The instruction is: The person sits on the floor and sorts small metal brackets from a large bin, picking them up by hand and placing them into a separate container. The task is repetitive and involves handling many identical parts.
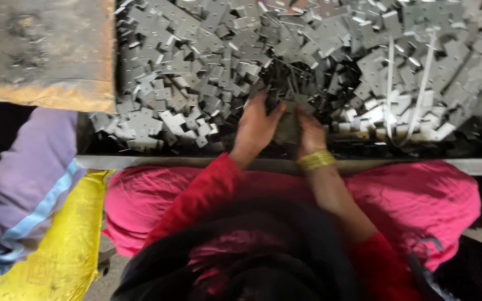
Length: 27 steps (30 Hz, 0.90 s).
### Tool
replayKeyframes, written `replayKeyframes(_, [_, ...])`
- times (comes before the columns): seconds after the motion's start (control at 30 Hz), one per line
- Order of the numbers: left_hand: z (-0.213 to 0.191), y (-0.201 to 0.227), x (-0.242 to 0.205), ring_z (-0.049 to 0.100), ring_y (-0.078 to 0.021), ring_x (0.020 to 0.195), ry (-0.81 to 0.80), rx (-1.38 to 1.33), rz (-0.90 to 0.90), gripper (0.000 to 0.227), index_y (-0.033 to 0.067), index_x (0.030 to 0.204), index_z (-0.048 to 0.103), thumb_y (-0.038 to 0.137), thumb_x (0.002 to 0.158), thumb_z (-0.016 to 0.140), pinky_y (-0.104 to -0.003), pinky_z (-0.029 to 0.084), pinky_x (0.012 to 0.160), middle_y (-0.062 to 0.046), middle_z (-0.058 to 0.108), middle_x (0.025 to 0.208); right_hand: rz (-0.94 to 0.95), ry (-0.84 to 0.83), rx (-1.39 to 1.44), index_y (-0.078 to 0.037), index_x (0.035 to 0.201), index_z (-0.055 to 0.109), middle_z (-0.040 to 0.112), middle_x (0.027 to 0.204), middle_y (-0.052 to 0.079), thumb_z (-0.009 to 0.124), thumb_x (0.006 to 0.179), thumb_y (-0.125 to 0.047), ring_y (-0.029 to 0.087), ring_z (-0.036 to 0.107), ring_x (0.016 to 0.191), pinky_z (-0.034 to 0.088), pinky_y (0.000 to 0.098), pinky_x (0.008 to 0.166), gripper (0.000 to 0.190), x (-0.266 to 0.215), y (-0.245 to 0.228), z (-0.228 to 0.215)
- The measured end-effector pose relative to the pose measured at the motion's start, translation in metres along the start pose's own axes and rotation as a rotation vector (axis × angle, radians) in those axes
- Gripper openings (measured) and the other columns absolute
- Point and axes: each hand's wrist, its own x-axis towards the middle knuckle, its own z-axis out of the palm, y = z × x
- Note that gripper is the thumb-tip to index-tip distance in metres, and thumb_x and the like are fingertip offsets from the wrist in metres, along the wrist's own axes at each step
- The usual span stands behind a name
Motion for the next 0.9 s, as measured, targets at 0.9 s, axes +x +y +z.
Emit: replayKeyframes(0.9, [-0.316,-0.219,0.096,0.069,-0.0377,0.077,0.715,0.457,-0.080,0.017,-0.0059,0.093,0.070,0.005,0.080,0.068,-0.047,0.054,0.072,-0.023,0.073,0.085,-0.704,0.064,-1.764,0.004,0.137,0.058,0.069,0.110,0.027,0.080,0.094,-0.026,0.045,0.067,0.098,0.053,0.0518,0.084,0.057,-0.011,-0.096,0.010])
